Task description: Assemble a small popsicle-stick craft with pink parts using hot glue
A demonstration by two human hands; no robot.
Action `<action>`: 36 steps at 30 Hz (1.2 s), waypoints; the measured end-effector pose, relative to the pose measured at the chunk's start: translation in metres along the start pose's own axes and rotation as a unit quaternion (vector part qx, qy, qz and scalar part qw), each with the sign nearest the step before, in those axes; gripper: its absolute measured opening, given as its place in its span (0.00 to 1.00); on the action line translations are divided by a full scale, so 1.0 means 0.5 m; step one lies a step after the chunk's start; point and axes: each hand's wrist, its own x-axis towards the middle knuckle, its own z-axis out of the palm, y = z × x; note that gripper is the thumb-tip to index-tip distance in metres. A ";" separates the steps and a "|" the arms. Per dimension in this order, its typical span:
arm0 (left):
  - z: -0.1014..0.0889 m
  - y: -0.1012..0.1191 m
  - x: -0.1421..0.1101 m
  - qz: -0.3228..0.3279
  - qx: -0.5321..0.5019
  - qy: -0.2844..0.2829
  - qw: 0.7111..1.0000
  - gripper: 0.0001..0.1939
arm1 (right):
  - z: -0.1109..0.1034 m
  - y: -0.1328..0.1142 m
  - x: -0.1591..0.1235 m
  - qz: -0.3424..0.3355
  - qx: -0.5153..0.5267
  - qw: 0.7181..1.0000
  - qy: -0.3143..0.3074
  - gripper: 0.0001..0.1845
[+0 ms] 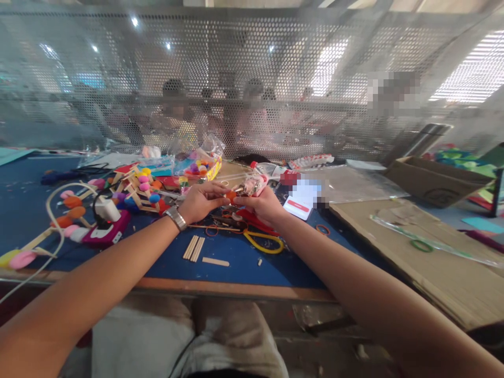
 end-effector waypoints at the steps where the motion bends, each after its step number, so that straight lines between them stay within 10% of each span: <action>1: 0.000 0.000 0.000 -0.001 0.001 0.000 1.000 0.15 | 0.000 0.000 0.000 0.001 -0.001 1.000 0.001 0.19; 36: 0.006 0.002 -0.004 -0.212 -0.213 -0.058 0.952 0.18 | 0.004 -0.008 -0.004 0.013 0.026 0.998 -0.052 0.26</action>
